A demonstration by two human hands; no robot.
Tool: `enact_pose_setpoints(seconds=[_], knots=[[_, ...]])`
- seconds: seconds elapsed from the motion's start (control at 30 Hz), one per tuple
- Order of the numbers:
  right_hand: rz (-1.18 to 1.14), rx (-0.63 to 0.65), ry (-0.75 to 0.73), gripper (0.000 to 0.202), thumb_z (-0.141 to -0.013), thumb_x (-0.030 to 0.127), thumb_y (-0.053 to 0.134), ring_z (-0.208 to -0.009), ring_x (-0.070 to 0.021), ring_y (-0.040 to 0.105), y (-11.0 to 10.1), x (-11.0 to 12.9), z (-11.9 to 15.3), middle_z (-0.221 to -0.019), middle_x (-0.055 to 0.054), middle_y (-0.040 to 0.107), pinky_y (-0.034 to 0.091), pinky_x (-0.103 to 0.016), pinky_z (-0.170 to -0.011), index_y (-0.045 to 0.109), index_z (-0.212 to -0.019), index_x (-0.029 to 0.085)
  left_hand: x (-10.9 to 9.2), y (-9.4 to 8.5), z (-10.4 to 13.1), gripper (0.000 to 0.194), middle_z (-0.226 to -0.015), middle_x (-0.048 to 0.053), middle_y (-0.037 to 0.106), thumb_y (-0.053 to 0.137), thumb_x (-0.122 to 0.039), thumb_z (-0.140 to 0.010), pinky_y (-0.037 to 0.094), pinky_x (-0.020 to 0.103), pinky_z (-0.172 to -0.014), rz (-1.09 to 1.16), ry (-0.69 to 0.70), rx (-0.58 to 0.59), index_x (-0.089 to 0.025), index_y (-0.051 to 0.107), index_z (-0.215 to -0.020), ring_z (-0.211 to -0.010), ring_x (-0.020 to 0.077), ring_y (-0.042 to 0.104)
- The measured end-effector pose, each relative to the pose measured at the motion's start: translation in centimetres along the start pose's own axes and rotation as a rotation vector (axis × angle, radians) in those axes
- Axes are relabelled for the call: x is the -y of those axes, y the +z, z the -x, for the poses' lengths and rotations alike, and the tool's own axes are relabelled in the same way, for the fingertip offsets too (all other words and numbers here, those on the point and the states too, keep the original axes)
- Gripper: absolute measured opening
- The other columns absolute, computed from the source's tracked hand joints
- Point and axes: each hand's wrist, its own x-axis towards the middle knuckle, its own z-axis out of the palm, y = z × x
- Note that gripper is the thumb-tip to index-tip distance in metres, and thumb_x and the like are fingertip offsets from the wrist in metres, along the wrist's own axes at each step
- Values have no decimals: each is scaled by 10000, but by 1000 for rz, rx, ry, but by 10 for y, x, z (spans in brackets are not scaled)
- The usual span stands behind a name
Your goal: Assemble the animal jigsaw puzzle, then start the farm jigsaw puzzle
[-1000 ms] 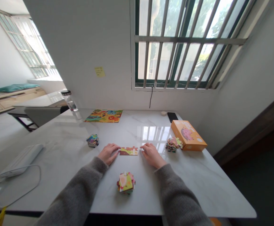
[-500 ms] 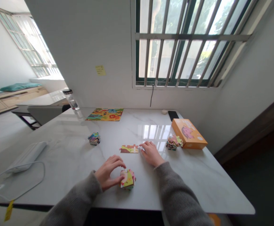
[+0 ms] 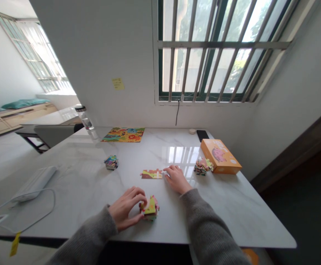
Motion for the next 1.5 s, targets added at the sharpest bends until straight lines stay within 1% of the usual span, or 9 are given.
enact_pose_setpoints(seconds=[0.23, 0.37, 0.5, 0.67, 0.87, 1.1, 1.27, 1.4, 1.5], knots=[[-57, -40, 9, 262, -928, 159, 515, -1016, -247, 556, 1, 3, -1, -1043, -91, 649, 438, -409, -934, 666, -1136, 205, 18, -16, -16, 238, -1136, 86, 565, 570, -131, -773, 520, 332, -870, 200, 30, -104, -217, 557, -995, -952, 200, 569], [-194, -154, -13, 269, -962, 181, 461, -1009, -241, 575, 5, 20, -3, -1010, -87, 669, 441, -408, -933, 641, -1162, 201, 41, -12, -37, 207, -1164, 89, 577, 569, -113, -763, 513, 335, -876, 73, 4, -175, -208, 558, -946, -922, 186, 589], [-388, -156, 10, 320, -998, 273, 425, -923, -208, 600, 14, 41, -3, -951, -53, 668, 469, -372, -883, 574, -1276, 220, 55, -1, -56, 224, -1203, 75, 608, 590, -103, -740, 499, 357, -874, -102, 25, -127, -216, 570, -932, -891, 188, 627], [-588, -87, 59, 364, -971, 341, 466, -746, -159, 571, 19, 48, -4, -813, -6, 612, 485, -302, -733, 567, -1289, 195, 61, 8, -70, 264, -1335, 79, 575, 560, -66, -760, 489, 384, -953, -147, 101, -115, -228, 573, -967, -1181, 257, 585], [-782, -80, 143, 409, -920, 376, 532, -663, -152, 573, 18, 45, -9, -703, 26, 567, 475, -288, -651, 568, -1279, 184, 67, 14, -71, 256, -1178, 84, 597, 465, -48, -838, 537, 365, -908, -33, 20, -292, -225, 579, -984, -1007, 204, 627], [-917, -56, 203, 389, -900, 423, 576, -690, -165, 639, 21, 49, -10, -771, -14, 678, 502, -301, -664, 587, -1202, 178, 64, 18, -66, 294, -1166, 87, 593, 666, -213, -789, 518, 402, -939, -23, 41, -312, -230, 579, -1070, -1083, 251, 599], [-772, -112, 177, 385, -927, 379, 515, -787, -174, 624, 21, 46, -9, -893, -42, 688, 509, -316, -732, 555, -1262, 193, 84, 14, -67, 272, -1180, 76, 628, 617, -123, -767, 464, 411, -956, -114, -7, -366, -220, 588, -1020, -1093, 252, 589], [-575, -182, 137, 355, -940, 321, 494, -803, -173, 591, 19, 43, -7, -890, -30, 662, 497, -321, -778, 556, -1274, 217, 120, 5, -73, 224, -1205, 69, 637, 603, -127, -794, 451, 417, -968, -150, -183, -409, -218, 604, -999, -1075, 245, 579], [-481, -165, 86, 301, -946, 282, 491, -823, -183, 597, 20, 41, -7, -903, -40, 660, 493, -344, -816, 596, -1220, 216, 143, 0, -82, 208, -1259, 63, 632, 571, -118, -823, 431, 439, -977, -237, -291, -363, -230, 624, -990, -1125, 266, 546]])
